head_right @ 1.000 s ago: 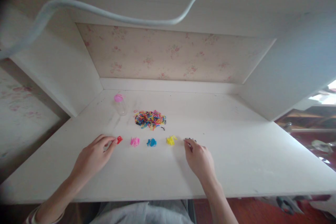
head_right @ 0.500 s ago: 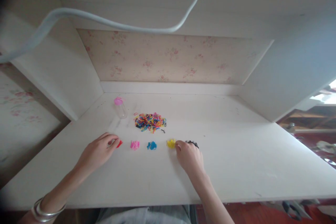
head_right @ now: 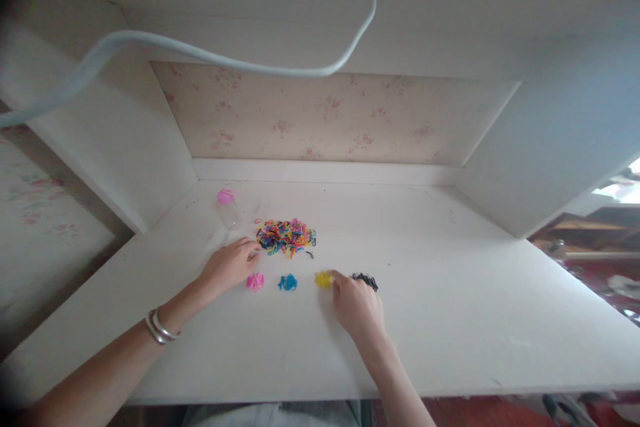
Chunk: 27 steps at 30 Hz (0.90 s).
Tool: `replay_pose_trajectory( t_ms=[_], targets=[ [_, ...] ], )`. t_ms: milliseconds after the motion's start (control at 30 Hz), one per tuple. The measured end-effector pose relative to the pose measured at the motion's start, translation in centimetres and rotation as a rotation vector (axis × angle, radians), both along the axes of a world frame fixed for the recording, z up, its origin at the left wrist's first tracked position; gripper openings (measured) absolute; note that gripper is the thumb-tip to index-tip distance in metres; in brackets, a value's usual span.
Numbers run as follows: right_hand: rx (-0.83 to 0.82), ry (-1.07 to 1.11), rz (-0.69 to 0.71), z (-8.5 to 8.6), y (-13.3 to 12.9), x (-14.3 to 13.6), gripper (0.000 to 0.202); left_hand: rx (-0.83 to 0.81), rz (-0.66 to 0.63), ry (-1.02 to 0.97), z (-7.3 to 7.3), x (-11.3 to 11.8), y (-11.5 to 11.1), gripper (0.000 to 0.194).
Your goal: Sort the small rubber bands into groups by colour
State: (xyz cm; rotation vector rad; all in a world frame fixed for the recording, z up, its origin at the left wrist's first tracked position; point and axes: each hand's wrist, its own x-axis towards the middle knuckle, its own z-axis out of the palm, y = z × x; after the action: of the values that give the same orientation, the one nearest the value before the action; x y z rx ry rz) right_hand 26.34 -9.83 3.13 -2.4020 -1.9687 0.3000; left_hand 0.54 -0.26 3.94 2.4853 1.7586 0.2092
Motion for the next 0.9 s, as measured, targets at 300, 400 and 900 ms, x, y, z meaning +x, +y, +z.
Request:
replay_pose_trajectory(
  t_ms=[300, 400, 900],
  targets=[
    [0.050, 0.066, -0.023, -0.5, -0.6, 0.3, 0.036, 0.021, -0.010, 0.067, -0.5, 0.4, 1.8, 0.025],
    [0.086, 0.081, -0.041, -0.5, -0.8, 0.4, 0.034, 0.028, -0.025, 0.070, -0.7, 0.3, 2.0, 0.026],
    [0.156, 0.196, -0.048, -1.9, -2.4, 0.1, 0.033, 0.057, -0.038, -0.097, -1.0, -1.6, 2.2, 0.023]
  ],
)
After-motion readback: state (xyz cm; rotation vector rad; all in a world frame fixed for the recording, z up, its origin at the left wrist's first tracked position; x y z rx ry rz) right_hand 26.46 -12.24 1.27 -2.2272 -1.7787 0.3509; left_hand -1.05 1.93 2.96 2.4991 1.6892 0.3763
